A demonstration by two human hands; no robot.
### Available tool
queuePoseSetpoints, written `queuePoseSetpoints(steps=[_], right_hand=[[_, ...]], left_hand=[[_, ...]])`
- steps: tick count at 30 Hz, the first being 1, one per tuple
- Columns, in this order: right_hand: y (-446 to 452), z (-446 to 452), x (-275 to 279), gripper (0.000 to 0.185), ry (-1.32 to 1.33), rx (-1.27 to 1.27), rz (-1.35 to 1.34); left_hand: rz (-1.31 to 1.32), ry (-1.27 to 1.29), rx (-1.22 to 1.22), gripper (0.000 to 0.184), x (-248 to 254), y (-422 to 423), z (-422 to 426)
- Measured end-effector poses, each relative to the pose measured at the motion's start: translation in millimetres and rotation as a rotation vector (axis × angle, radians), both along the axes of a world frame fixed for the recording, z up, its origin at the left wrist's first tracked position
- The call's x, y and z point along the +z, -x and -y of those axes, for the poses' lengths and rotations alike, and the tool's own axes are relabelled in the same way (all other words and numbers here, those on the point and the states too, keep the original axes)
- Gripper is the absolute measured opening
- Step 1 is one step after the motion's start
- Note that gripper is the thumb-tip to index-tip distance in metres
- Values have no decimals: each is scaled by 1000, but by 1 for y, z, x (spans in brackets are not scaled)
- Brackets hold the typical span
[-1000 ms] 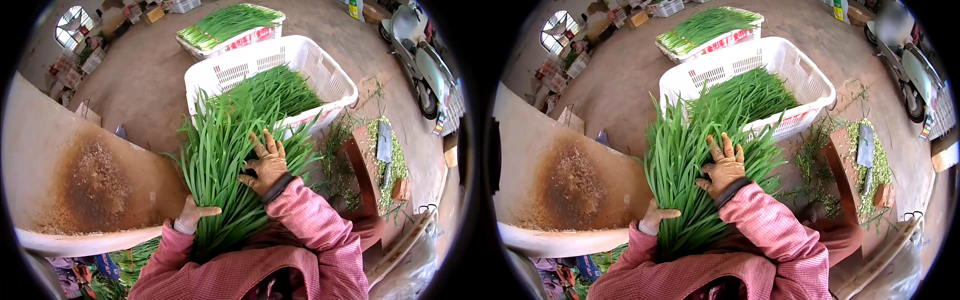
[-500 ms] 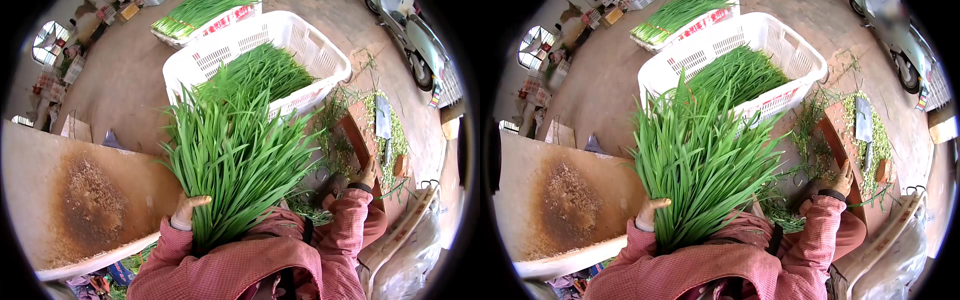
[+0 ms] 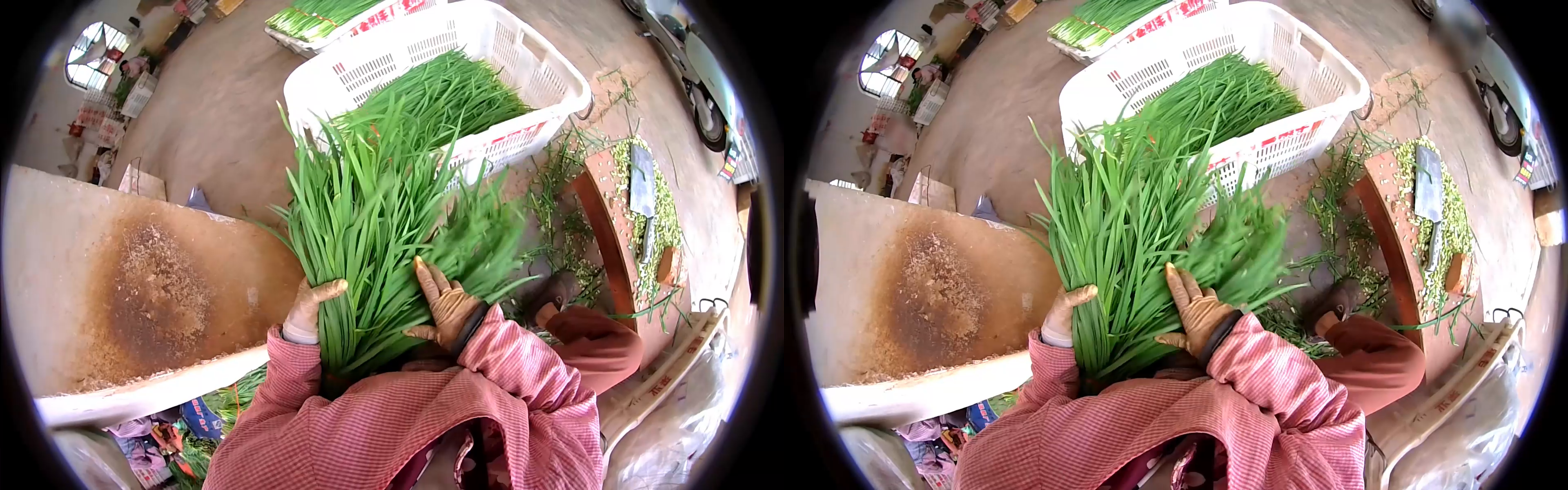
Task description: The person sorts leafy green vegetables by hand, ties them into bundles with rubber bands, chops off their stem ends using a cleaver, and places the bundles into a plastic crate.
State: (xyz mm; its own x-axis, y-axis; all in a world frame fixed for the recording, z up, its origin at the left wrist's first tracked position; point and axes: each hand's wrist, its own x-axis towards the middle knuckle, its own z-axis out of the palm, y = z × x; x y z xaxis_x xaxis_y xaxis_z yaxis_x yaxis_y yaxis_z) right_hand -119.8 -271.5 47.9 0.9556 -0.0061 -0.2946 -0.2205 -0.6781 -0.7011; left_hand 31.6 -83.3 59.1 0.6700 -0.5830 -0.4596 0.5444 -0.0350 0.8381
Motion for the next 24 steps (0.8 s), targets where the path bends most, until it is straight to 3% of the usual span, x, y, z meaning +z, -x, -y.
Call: queuePoseSetpoints(steps=[2, 4, 5, 8, 9, 10, 13, 14, 17, 19, 22, 24], right_hand=[[11, -4, -15, 105, 26, 5, -88], [17, 2, -16, 96, 15, -67, 2], [19, 6, -6, 87, 95, -118, 107], [19, 7, 48, 56, 347, -320, 504], [11, 5, 47, 33, 379, -227, 792], [7, -9, 38, 27, 296, -132, 796], [-17, -48, 28, 36, 237, 67, 381], [-22, -55, 20, 31, 202, 64, 332], [-20, -50, 12, 19, 256, 11, 530], [-5, -27, 20, 13, 256, -84, 650], [24, 25, 37, 13, 562, -296, 716], [48, 72, 19, 15, 701, -468, 696]], left_hand=[[25, -80, -7, 48, 6, 0, -2], [-10, -60, -16, 37, 1, 2, 0], [-78, -58, 21, 49, -8, -2, -3], [32, -153, 86, 53, -2, 0, -3], [-52, -130, 85, 55, 9, 3, 2], [-46, -124, 94, 55, 9, 4, 3], [-75, -23, 75, 52, -4, 3, -2], [-73, -17, 76, 52, 0, 3, -2], [-84, 102, 61, 48, 12, 7, -3], [-70, 90, 109, 49, -7, 1, -16], [-107, 49, 194, 49, -13, -4, -19], [-126, 143, 74, 48, -20, -10, -25]])
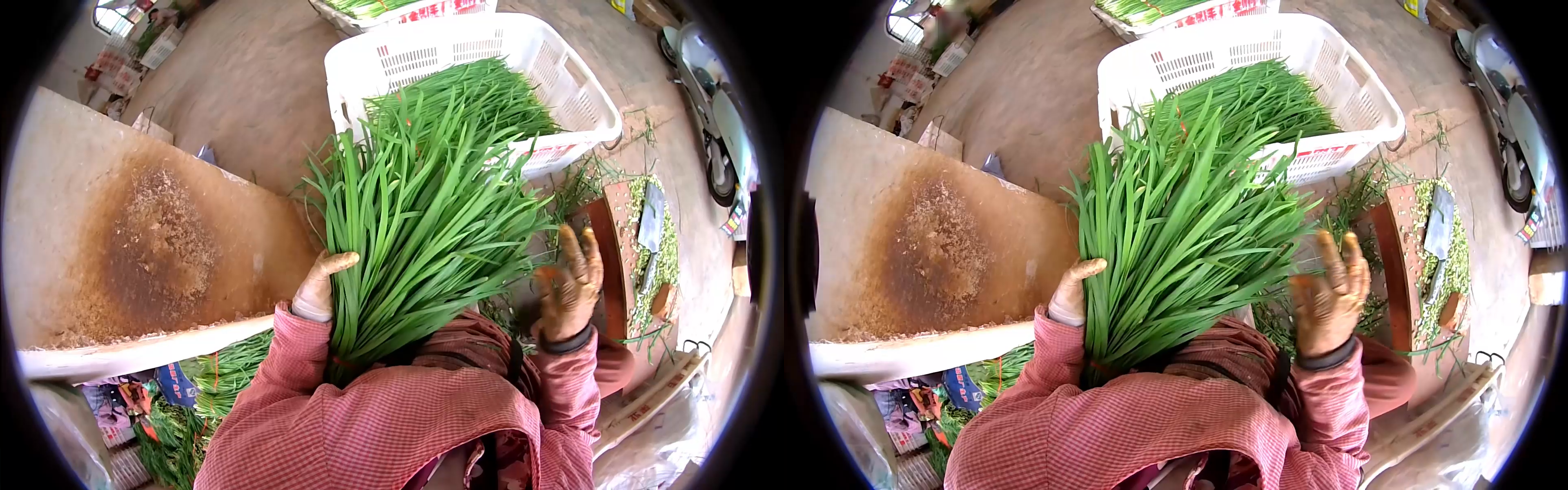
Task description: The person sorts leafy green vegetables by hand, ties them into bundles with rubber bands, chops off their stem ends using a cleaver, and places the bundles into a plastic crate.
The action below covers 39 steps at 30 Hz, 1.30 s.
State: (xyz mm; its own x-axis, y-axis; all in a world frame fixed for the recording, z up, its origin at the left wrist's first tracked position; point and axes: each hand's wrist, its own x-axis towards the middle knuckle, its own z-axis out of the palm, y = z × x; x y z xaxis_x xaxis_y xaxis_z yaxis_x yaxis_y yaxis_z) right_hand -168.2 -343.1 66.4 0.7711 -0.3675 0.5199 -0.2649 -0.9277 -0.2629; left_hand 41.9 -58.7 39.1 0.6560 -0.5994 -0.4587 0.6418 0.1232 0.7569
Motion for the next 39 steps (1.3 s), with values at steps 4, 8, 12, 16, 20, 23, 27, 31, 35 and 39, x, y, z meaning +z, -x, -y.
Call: queuePoseSetpoints(steps=[4, 8, 12, 16, 20, 23, 27, 31, 35, 39], right_hand=[[49, 58, -53, 10, -417, -284, 105], [-4, -61, 19, 26, -783, 398, 10], [-53, -112, 14, 41, -629, 567, -543], [-66, -129, -15, 23, -832, 612, -325], [-49, -101, -12, 8, -1688, 509, -134], [-27, -69, 4, 6, -1629, 506, -87], [13, -49, -7, 10, -1758, 398, -74], [42, -8, -29, 16, -1935, 371, 471], [41, -13, -17, 49, -740, -143, -260], [-16, -72, 26, 31, -610, 484, -130]], left_hand=[[-81, 46, 22, 35, 22, 8, 15], [-10, -18, 22, 30, -4, 1, 7], [-112, 26, 24, 28, -1, 0, -2], [-102, 78, 49, 29, 0, 4, 3], [-40, 58, 19, 30, -11, -4, -7], [-51, 52, 3, 37, -7, 0, 0], [6, -7, 36, 42, 13, 6, 7], [-62, 47, 0, 39, 11, 5, 5], [0, 23, 23, 36, 13, 8, 11], [8, -13, -18, 40, 9, 8, 11]])
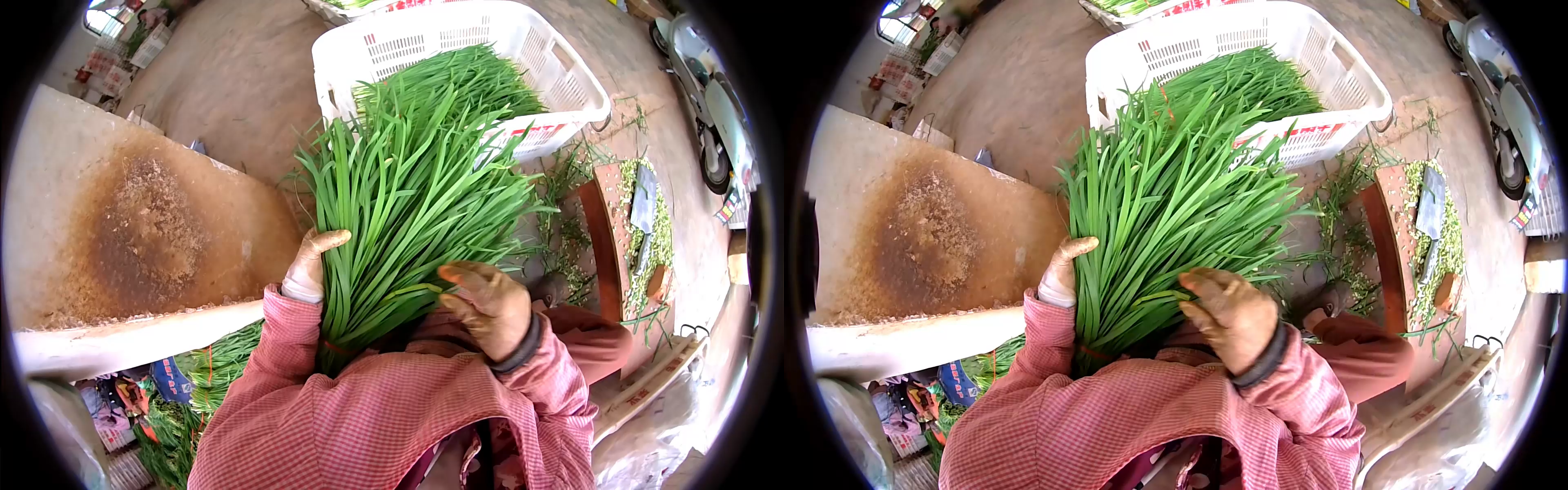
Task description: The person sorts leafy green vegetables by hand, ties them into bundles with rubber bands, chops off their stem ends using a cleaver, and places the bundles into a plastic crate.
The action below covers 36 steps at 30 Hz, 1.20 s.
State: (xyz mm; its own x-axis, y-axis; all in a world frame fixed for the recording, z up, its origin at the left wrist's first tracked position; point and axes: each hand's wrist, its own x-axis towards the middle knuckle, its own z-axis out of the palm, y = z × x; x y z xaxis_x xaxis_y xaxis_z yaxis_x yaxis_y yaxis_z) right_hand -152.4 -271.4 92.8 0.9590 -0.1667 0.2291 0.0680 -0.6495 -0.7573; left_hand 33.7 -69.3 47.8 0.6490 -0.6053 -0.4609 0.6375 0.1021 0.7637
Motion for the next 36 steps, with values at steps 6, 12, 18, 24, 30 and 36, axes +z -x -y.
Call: queuePoseSetpoints(steps=[6, 12, 18, 24, 30, 36], right_hand=[[-57, -33, -15, 32, 182, 331, -348], [-46, -32, -21, 12, 49, 401, -50], [-23, -6, -12, 7, -324, 167, 109], [47, 110, -14, 41, 307, -408, -238], [-3, 36, 15, 29, 118, -310, 114], [-92, 42, 21, 22, 391, -173, 215]], left_hand=[[548, -8, -363, 95, 26, 22, 17], [546, -205, -302, 74, 19, 26, 17], [429, -217, -189, 79, 11, 23, 7], [371, -185, -168, 77, 8, 24, 6], [420, -188, -160, 72, 9, 31, 9], [461, -124, -182, 72, 14, 35, 12]])
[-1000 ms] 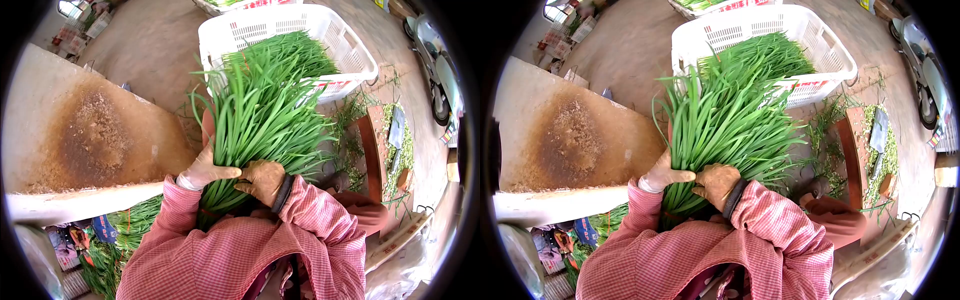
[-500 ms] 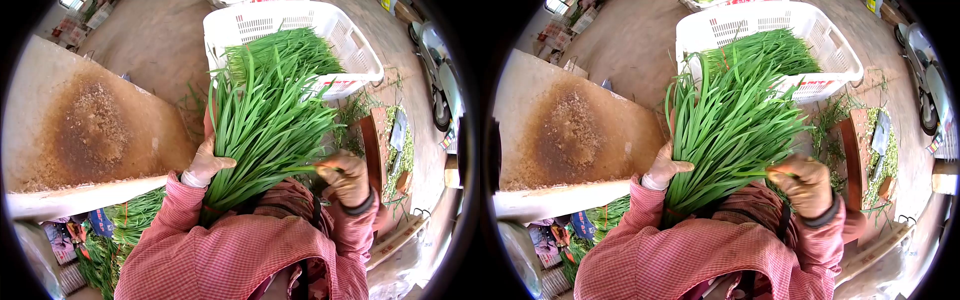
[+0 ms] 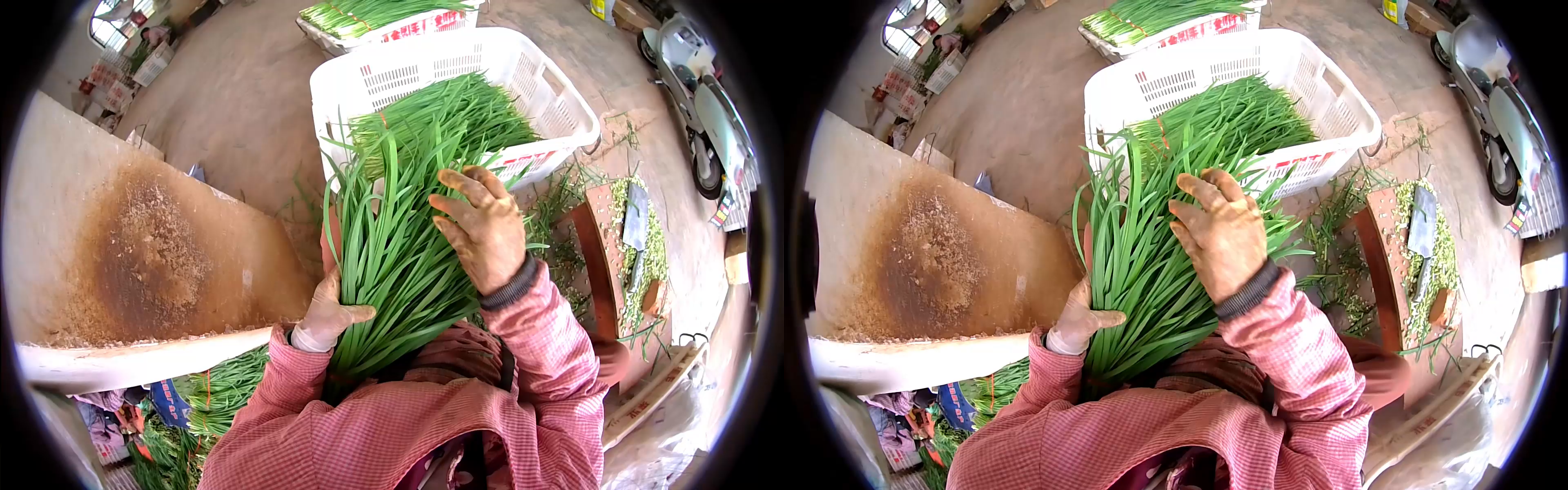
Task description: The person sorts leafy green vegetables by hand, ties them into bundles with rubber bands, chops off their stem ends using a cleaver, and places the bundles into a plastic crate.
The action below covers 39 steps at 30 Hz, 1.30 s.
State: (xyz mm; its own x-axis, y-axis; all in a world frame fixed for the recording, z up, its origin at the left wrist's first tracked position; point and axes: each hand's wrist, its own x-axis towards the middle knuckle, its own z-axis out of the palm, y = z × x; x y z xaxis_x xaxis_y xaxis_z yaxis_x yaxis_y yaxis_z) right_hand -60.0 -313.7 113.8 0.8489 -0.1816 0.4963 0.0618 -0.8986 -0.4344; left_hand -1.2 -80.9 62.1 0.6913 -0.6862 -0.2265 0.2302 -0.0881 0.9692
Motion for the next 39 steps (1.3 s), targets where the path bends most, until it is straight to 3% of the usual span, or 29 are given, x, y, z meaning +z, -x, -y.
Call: queuePoseSetpoints(steps=[5, 8, 10, 11, 13, 14, 15, 16, 17, 18, 20, 22, 23, 25, 28, 31, 33, 36, 37, 38, 39], right_hand=[[-41, -5, -26, 22, 140, 117, -286], [-41, -5, -38, 17, 219, 12, -213], [-37, 2, -50, 19, 366, -329, 11], [-31, 16, -41, 9, 320, -361, 121], [-19, 52, -37, 19, 241, -476, 288], [2, 66, -33, 19, 265, -539, 163], [21, 89, -41, 22, 386, -647, -147], [34, 97, -35, 38, 218, -840, -597], [50, 96, -35, 57, 174, -956, -736], [80, 96, -59, 73, 266, -931, -642], [134, 81, -95, 80, 79, -610, -538], [161, 50, -109, 68, -451, -153, -942], [184, 26, -147, 61, -519, 11, -669], [154, -24, -126, 65, -1235, 249, -611], [91, -51, -140, 88, -1264, 540, -623], [25, -74, -112, 73, -1295, 569, -190], [-3, -84, -86, 72, -1872, 447, -77], [-6, -63, -27, 75, -1633, 425, -21], [-7, -60, -21, 79, -1409, 400, 65], [-6, -57, -16, 83, -1186, 367, 145], [-2, -53, -10, 83, -1174, 368, 153]], left_hand=[[-81, 56, -18, 71, 0, -1, 0], [-131, 44, -6, 67, -2, -7, -4], [-214, 40, -13, 64, -4, -10, -6], [-222, 37, -15, 64, -4, -12, -7], [-287, -15, 8, 64, -4, -15, -11], [-330, -16, 25, 65, -4, -16, -14], [-329, -15, 35, 65, -4, -16, -16], [-298, -16, 30, 65, -3, -18, -16], [-266, -15, 26, 65, -3, -21, -16], [-268, -14, 34, 65, -6, -25, -19], [-289, -113, -6, 61, -13, -35, -29], [-405, -66, 59, 54, 0, -41, -27], [-429, 4, 64, 53, 1, -45, -25], [-427, 40, 65, 54, -14, -61, -30], [-534, 177, 87, 54, 14, -67, -6], [-552, 296, 55, 48, 27, -80, 18], [-525, 418, 74, 46, 55, -77, 37], [-177, 466, 229, 52, 76, -71, 46], [-39, 428, 332, 56, 77, -65, 44], [-37, 492, 136, 68, 63, -69, 34], [-63, 537, 37, 76, 61, -63, 34]])
